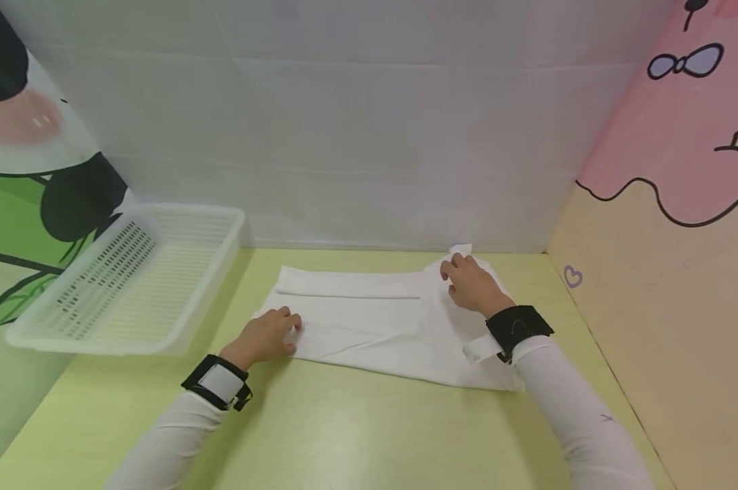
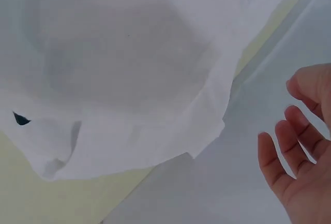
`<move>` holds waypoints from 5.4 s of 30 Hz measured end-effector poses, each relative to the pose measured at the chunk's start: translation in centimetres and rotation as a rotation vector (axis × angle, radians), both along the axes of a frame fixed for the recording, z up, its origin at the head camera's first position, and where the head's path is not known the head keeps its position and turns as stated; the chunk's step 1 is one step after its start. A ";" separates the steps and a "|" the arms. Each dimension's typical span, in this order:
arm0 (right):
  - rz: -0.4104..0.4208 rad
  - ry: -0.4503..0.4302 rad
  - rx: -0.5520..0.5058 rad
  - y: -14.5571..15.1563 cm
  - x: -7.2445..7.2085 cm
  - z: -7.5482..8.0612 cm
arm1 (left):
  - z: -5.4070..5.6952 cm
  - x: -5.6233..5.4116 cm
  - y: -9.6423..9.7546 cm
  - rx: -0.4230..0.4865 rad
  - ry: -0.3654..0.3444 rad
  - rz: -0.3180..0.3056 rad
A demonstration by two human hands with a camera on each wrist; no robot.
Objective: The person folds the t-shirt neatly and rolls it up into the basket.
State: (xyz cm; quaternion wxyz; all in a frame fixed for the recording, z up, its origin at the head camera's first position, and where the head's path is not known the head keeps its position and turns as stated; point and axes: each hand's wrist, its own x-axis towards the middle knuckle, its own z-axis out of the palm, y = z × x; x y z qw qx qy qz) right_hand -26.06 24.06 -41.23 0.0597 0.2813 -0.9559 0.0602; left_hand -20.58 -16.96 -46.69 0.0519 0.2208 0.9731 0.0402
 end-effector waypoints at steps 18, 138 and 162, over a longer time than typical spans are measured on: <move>-0.199 -0.346 0.041 1.4 3.5 -4.7 | -1.3 -1.5 -0.6 0.093 0.047 -0.010; -0.307 -0.249 -0.313 1.5 -8.6 -5.1 | 0.1 -6.9 -2.0 0.047 0.073 0.188; -0.419 -0.210 -0.668 5.8 -6.5 0.8 | 4.3 -9.4 -1.6 0.171 0.561 0.110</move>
